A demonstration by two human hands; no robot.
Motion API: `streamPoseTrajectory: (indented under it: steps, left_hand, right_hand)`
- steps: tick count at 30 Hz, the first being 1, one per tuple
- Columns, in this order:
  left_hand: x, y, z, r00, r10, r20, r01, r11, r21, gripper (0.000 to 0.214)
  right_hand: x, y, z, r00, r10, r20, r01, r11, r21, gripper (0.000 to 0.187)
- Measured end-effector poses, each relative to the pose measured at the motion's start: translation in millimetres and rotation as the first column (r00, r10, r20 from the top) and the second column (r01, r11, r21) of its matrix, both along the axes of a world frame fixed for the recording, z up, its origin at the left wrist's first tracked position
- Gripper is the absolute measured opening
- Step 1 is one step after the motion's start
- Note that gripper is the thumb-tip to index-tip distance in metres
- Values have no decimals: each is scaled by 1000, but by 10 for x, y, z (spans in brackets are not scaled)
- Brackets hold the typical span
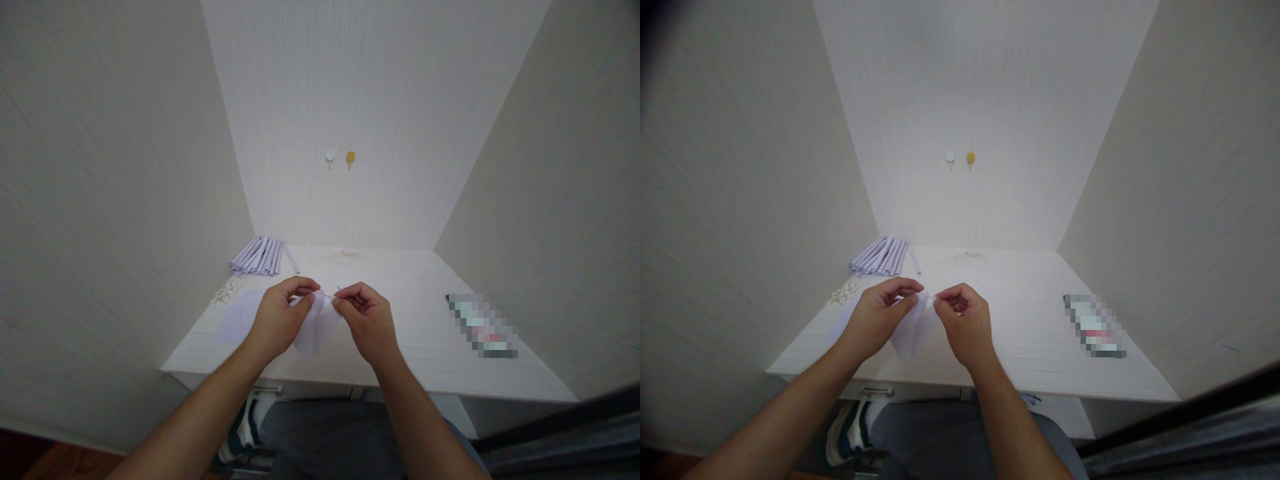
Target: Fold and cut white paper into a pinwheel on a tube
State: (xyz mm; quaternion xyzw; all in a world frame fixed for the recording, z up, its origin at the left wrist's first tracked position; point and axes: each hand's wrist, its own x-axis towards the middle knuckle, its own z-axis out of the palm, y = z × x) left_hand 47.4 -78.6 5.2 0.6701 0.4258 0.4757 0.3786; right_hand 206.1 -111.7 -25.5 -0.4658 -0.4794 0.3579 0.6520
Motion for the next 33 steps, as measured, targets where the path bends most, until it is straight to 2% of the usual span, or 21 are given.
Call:
streamPoseTrajectory:
  steps: [7, 15, 27, 33]
  left_hand:
    - [-15, -18, 50, 999, -43, 22, 42, 998, 46, 10]
    - [-60, 16, 46, 997, -69, -19, 70, 997, 29, 12]
    - [-77, 31, 50, 992, -115, 57, 117, 993, -20, 12]
    - [-96, 43, 44, 972, -172, 159, 185, 980, -69, 19]
  right_hand:
    - [0, -11, 31, 1000, -14, 7, 14, 1000, -1, 8]
    - [7, -23, 46, 1000, 4, 18, -4, 1000, 9, 7]
    - [3, -20, 39, 1000, 15, -2, -15, 1000, 2, 7]
    - [4, -30, 64, 999, 27, -23, -27, 1000, 5, 7]
